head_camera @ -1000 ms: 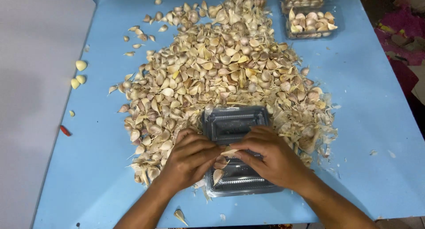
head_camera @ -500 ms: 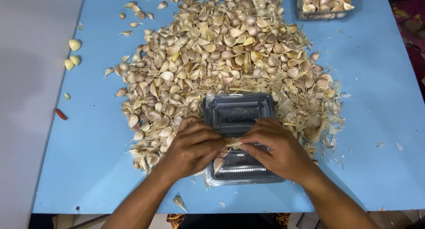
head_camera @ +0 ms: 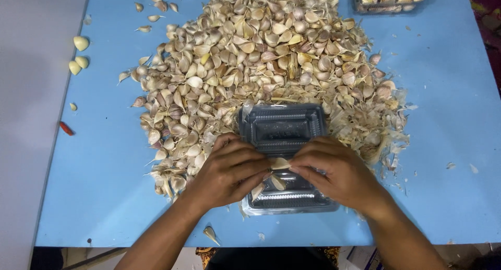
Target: The person sorts through a large pile of garlic cloves on a table, placing selected cloves into a clear plastic container.
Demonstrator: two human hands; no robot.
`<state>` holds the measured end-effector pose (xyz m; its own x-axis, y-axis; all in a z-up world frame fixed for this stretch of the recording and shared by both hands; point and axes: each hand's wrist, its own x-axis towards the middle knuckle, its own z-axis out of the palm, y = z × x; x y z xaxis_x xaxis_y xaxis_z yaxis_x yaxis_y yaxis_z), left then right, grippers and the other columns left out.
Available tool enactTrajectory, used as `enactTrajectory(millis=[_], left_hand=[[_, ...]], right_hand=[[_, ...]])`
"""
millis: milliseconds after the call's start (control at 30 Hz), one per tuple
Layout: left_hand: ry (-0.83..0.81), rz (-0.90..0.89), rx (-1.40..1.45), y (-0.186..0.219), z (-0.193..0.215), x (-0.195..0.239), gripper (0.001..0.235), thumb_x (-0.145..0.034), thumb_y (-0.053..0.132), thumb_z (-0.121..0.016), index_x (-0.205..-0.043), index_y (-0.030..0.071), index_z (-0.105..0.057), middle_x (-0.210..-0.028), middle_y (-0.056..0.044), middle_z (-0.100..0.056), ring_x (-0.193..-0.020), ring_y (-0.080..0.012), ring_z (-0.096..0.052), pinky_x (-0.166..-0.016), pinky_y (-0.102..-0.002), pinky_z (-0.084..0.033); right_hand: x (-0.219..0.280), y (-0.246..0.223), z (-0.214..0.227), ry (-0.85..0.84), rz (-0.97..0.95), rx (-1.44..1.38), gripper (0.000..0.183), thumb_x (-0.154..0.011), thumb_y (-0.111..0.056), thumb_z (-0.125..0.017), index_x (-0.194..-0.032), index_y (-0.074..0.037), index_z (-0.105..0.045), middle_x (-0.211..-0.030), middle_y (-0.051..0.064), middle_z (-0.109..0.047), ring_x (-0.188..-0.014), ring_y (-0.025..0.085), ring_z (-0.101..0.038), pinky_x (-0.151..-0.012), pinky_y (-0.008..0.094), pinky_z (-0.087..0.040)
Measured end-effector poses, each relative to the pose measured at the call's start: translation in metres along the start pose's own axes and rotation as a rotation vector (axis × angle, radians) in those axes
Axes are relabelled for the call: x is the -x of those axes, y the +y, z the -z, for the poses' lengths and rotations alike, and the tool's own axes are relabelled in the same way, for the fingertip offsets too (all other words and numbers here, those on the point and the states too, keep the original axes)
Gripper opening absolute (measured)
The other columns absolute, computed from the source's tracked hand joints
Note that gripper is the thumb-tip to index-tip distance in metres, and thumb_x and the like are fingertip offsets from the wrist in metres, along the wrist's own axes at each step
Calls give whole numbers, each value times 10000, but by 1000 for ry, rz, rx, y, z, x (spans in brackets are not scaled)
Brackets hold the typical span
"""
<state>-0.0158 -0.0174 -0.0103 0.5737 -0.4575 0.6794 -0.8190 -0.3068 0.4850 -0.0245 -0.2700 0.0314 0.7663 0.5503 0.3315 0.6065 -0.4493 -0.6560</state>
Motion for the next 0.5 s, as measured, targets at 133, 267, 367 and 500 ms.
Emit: enactTrajectory(millis=[133, 267, 367, 500], left_hand=[[2, -40, -13, 3, 1, -2, 87, -964, 222, -710, -971, 191, -791, -979, 25, -770, -944, -209, -697, -985, -448, -449], [-79, -72, -38, 13, 0, -4, 98, -954, 209, -712, -910, 182, -794, -921, 7, -760, -937, -214, -690, -1018, -478, -418], [-138, -87, -36, 15, -6, -6, 124, -952, 208, -699, -865, 172, -781, -880, 8, -751, -917, -208, -682, -1033, -495, -397], [-289, -150, -104, 25, 8, -24, 231, -1008, 153, -687, -783, 105, -664, -794, -24, -593, -825, -254, -575, -979, -464, -381]], right_hand=[[2, -3, 19, -48, -22, -3, 117, -916, -80, -692, -958, -136, -786, -835, 14, -783, -799, 263, -743, -744, 430, -563], [7, 1, 26, -123, -32, 106, 96, -890, -51, -702, -914, -91, -786, -826, 64, -793, -818, 307, -753, -748, 472, -569], [7, 1, 23, -161, -19, 146, 107, -893, -51, -696, -923, -92, -790, -825, 56, -791, -830, 287, -756, -764, 458, -570], [14, 12, 12, -179, 143, 258, 97, -974, -208, -679, -970, -124, -727, -873, 17, -683, -787, 218, -610, -706, 377, -453]])
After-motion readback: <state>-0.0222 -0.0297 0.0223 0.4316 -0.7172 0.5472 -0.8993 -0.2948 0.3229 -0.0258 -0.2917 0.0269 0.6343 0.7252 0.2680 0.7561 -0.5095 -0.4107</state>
